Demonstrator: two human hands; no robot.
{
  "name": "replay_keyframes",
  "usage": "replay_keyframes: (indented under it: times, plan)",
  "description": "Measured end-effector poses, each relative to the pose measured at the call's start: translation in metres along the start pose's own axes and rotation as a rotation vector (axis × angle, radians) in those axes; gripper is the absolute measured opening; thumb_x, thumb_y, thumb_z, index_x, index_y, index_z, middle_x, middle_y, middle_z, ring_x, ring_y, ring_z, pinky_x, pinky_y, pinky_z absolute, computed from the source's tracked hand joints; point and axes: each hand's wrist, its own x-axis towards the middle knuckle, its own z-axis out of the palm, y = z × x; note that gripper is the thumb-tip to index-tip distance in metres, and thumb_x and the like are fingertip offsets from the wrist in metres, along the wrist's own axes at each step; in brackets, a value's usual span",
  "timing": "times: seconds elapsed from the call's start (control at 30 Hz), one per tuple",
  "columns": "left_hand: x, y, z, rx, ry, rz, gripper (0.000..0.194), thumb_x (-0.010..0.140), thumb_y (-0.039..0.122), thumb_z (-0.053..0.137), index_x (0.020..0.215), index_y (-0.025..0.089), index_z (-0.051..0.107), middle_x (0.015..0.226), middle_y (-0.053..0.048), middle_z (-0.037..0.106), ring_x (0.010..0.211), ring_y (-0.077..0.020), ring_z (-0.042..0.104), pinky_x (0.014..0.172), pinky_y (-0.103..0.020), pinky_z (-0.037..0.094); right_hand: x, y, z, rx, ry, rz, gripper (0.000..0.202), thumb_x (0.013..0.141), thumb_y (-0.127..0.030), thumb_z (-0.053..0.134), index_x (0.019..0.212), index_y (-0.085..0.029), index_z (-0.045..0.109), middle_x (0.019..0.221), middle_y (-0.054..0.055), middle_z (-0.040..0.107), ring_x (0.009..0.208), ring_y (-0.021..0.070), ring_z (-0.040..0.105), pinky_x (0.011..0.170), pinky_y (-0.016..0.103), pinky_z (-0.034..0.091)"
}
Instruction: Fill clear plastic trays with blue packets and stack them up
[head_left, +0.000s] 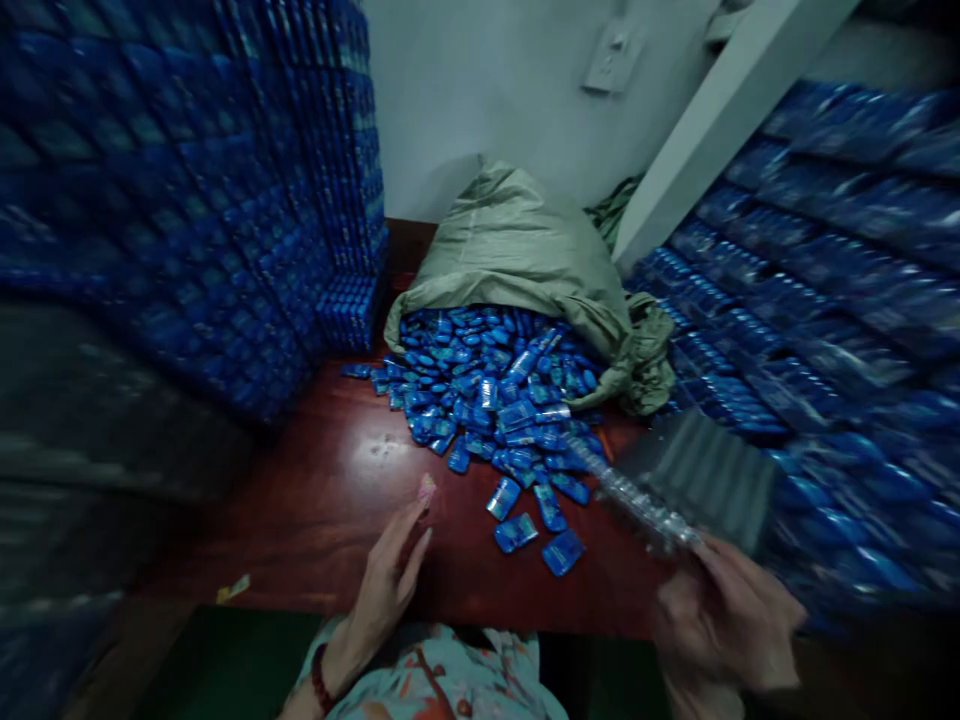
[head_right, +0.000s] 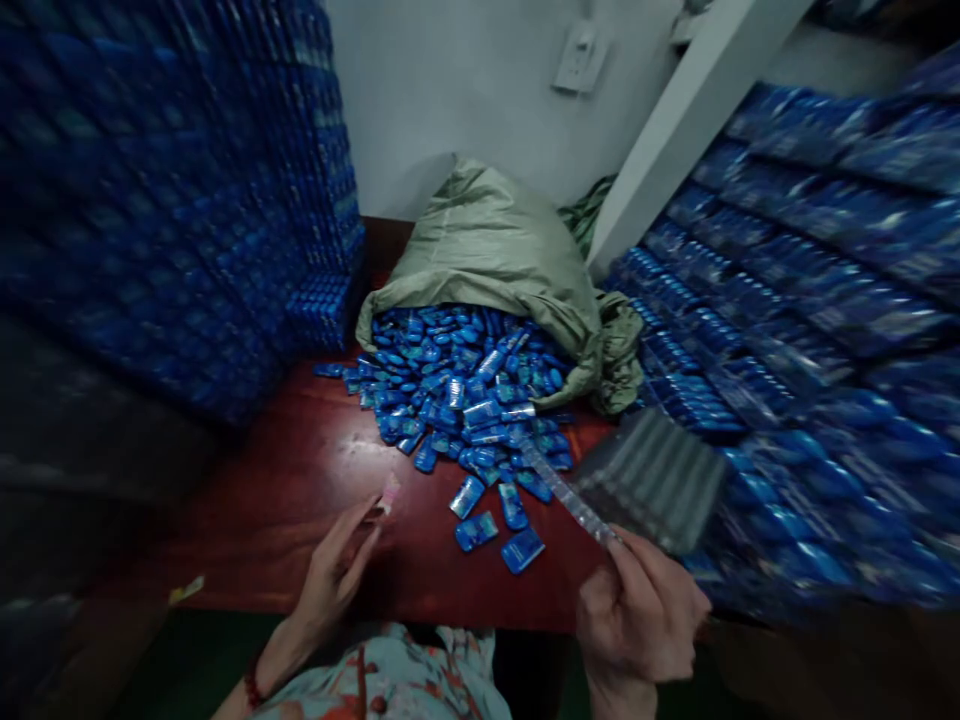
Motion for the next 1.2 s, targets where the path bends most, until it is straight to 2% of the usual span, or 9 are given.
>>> replay_keyframes:
  times: [0.13, 0.2, 0.3, 0.43, 0.6, 0.77, 0.93, 1.1, 1.2]
  plan:
    - [-0.003, 0.0, -0.01, 0.031, 0.215, -0.12, 0.047, 0.092, 0.029, 0.042, 0.139, 0.024, 0.033, 0.137, -0.01, 0.046, 0.127, -0.0218, 0.044, 0.106, -0.042, 0.037, -0.006, -0.063, 0.063, 0.435, -0.495, 0.402, 0.028, 0.083, -0.035, 0.051, 0.106, -0.019, 0.055, 0.087, 0.008, 0.066, 0.077, 0.0204, 0.064, 0.067, 0.031, 0.05]
    - [-0.009, -0.007, -0.021, 0.073, 0.31, -0.2, 0.047, 0.094, 0.031, 0.038, 0.139, 0.024, 0.032, 0.14, -0.009, 0.042, 0.13, -0.0219, 0.039, 0.11, -0.044, 0.031, -0.023, -0.101, 0.101, 0.561, -0.764, 0.473, 0.032, 0.088, -0.035, 0.042, 0.113, -0.018, 0.05, 0.082, 0.007, 0.067, 0.07, 0.0191, 0.065, 0.062, 0.029, 0.05]
    - [-0.024, -0.023, -0.042, 0.129, 0.353, -0.317, 0.043, 0.095, 0.033, 0.034, 0.137, 0.025, 0.036, 0.142, -0.007, 0.038, 0.132, -0.0207, 0.034, 0.113, -0.043, 0.024, -0.053, -0.144, 0.135, 0.405, -1.039, 0.339, 0.033, 0.09, -0.025, 0.035, 0.12, -0.016, 0.045, 0.088, 0.01, 0.068, 0.076, 0.0214, 0.066, 0.063, 0.029, 0.048]
    - [-0.042, -0.043, -0.055, 0.226, 0.325, -0.382, 0.046, 0.095, 0.031, 0.031, 0.141, 0.026, 0.029, 0.146, -0.007, 0.033, 0.135, -0.0189, 0.031, 0.113, -0.043, 0.024, -0.076, -0.159, 0.135, 0.07, -1.281, 0.113, 0.035, 0.091, -0.016, 0.035, 0.125, -0.015, 0.042, 0.082, 0.012, 0.069, 0.073, 0.0229, 0.068, 0.061, 0.028, 0.045]
    - [-0.039, -0.062, -0.034, 0.581, -0.068, -0.248, 0.05, 0.09, 0.035, 0.045, 0.139, 0.03, 0.035, 0.148, -0.008, 0.031, 0.137, -0.0303, 0.024, 0.108, -0.058, 0.021, -0.053, -0.148, 0.144, -0.045, -1.295, -0.083, 0.028, 0.093, -0.029, 0.036, 0.107, -0.017, 0.057, 0.083, 0.013, 0.066, 0.076, 0.0245, 0.065, 0.064, 0.032, 0.047]
    - [-0.02, -0.069, -0.031, 0.711, -0.176, -0.171, 0.051, 0.089, 0.041, 0.046, 0.138, 0.031, 0.037, 0.148, -0.01, 0.03, 0.137, -0.0342, 0.023, 0.105, -0.065, 0.014, -0.014, -0.156, 0.218, 0.107, -1.087, -0.088, 0.049, 0.092, -0.042, 0.036, 0.133, -0.016, 0.042, 0.128, 0.02, 0.046, 0.111, 0.0321, 0.048, 0.081, 0.041, 0.045]
    - [0.049, -0.078, -0.058, 0.591, -0.069, -0.134, 0.05, 0.092, 0.04, 0.039, 0.14, 0.029, 0.032, 0.149, -0.008, 0.027, 0.139, -0.0277, 0.02, 0.109, -0.055, 0.019, -0.018, -0.179, 0.272, 0.231, -1.144, -0.201, 0.053, 0.091, -0.044, 0.037, 0.139, -0.023, 0.034, 0.142, 0.016, 0.033, 0.117, 0.0343, 0.041, 0.087, 0.051, 0.041]
    - [0.167, -0.127, -0.079, 0.496, 0.079, -0.22, 0.055, 0.092, 0.038, 0.038, 0.142, 0.017, 0.027, 0.147, -0.016, 0.029, 0.137, -0.026, 0.025, 0.109, -0.045, 0.028, -0.029, -0.175, 0.268, 0.358, -1.19, -0.467, 0.04, 0.092, -0.037, 0.038, 0.13, -0.028, 0.047, 0.147, 0.007, 0.031, 0.126, 0.0311, 0.033, 0.092, 0.047, 0.039]
    - [0.209, -0.151, -0.073, 0.583, 0.018, -0.275, 0.052, 0.093, 0.038, 0.038, 0.141, 0.019, 0.031, 0.147, -0.015, 0.03, 0.136, -0.0278, 0.027, 0.107, -0.047, 0.031, -0.03, -0.159, 0.256, 0.424, -1.251, -0.57, 0.045, 0.09, -0.038, 0.044, 0.133, -0.029, 0.044, 0.149, 0.004, 0.028, 0.128, 0.0288, 0.033, 0.096, 0.044, 0.037]
